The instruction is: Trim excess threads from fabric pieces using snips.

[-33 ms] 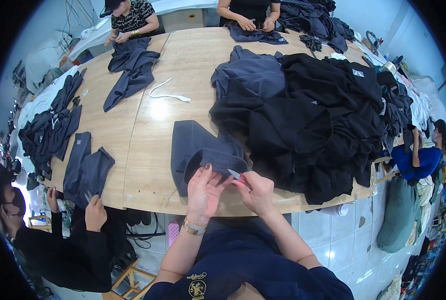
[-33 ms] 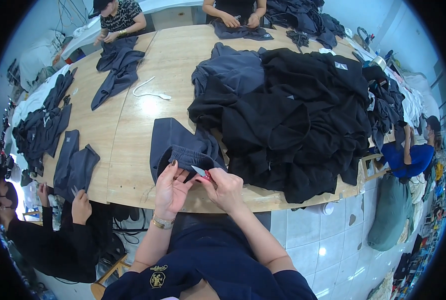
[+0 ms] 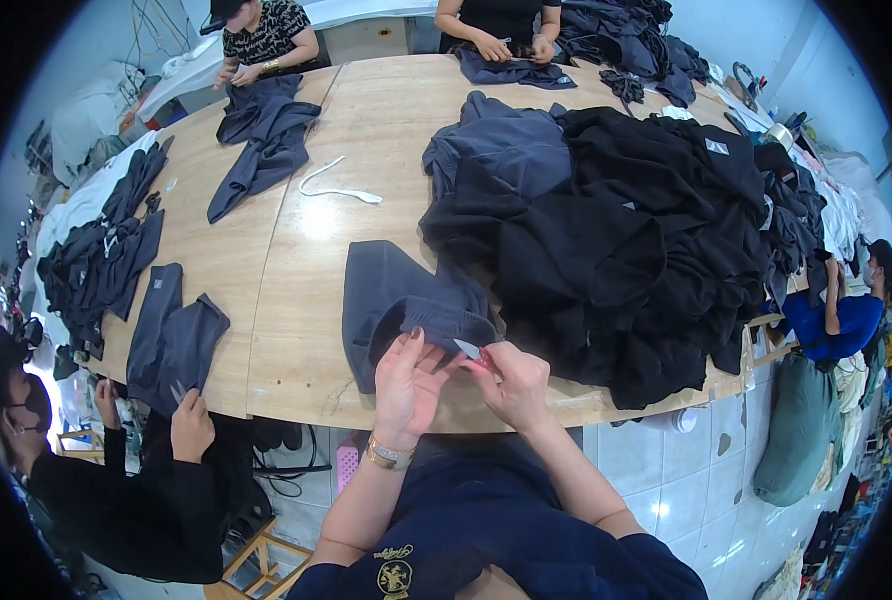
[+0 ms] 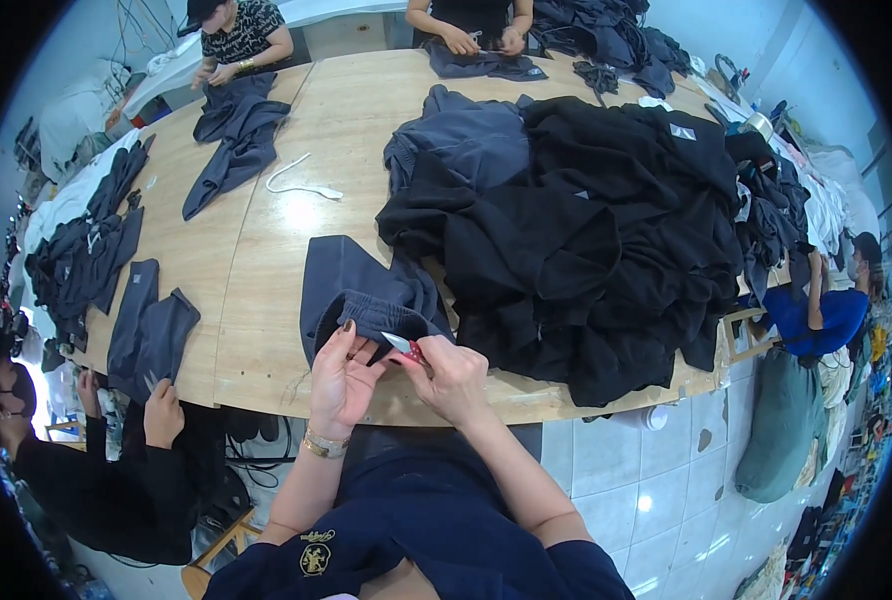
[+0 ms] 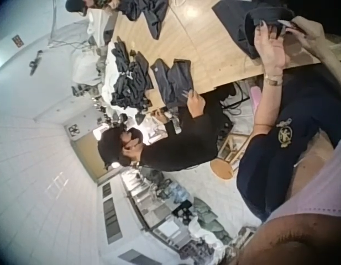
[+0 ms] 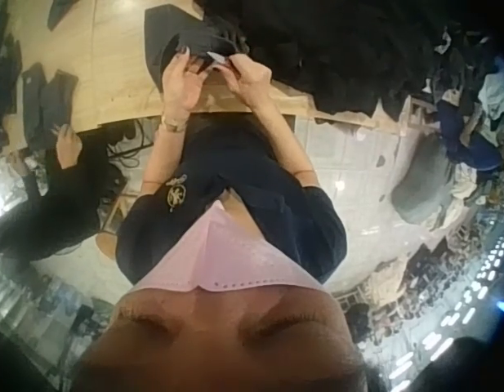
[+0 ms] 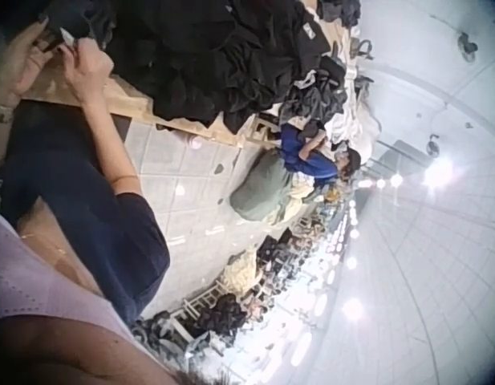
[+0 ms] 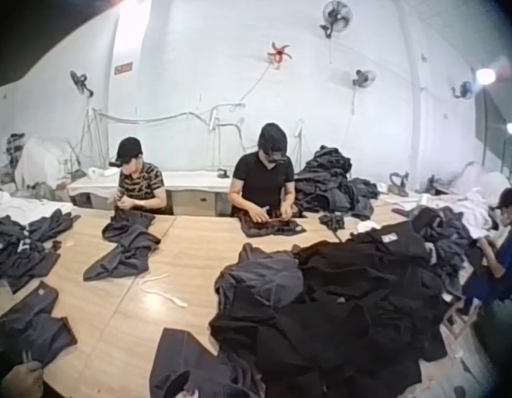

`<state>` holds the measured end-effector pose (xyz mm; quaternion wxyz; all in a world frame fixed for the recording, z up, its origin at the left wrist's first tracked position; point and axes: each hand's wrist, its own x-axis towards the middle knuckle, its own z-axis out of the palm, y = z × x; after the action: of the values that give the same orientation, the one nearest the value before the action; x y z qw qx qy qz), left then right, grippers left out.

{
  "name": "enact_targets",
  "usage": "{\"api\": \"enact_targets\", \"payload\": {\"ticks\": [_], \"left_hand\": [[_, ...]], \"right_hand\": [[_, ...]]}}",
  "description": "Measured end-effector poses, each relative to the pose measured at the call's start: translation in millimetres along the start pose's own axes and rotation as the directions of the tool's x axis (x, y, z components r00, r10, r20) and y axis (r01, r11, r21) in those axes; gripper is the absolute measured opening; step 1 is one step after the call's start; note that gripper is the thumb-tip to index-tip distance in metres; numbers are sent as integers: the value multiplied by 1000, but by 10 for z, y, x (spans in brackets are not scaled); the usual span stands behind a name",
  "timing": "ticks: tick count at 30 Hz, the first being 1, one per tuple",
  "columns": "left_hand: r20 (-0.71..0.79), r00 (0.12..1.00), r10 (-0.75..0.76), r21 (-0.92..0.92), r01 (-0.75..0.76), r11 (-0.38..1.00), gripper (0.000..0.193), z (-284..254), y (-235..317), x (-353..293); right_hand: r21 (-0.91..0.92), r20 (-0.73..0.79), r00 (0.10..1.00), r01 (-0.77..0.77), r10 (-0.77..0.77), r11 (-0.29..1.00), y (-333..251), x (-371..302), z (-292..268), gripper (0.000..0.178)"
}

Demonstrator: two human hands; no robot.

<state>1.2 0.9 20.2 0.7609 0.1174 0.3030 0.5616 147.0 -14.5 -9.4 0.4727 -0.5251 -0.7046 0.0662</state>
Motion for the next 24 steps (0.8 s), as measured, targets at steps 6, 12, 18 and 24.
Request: {"api": "enact_targets", "payload": {"ticks": [6, 12, 18, 24], "left_hand": [[2, 999, 43, 15, -43, 999, 11, -45, -40, 14], [20, 996, 83, 78, -84, 993, 11, -43, -39, 10], [19, 996, 92, 82, -93, 992, 10, -28, -44, 1], [17, 995, 102, 111, -104, 988, 11, 1, -50, -7]], "right_hand": [[-180, 4, 990, 143, -144, 973, 12, 68, -15, 28], [-195, 36, 983, 182, -178, 964, 22, 103, -59, 29], [-181, 51, 982, 188, -182, 965, 37, 104, -53, 29], [-134, 25, 989, 147, -145, 980, 23, 111, -35, 29]]}}
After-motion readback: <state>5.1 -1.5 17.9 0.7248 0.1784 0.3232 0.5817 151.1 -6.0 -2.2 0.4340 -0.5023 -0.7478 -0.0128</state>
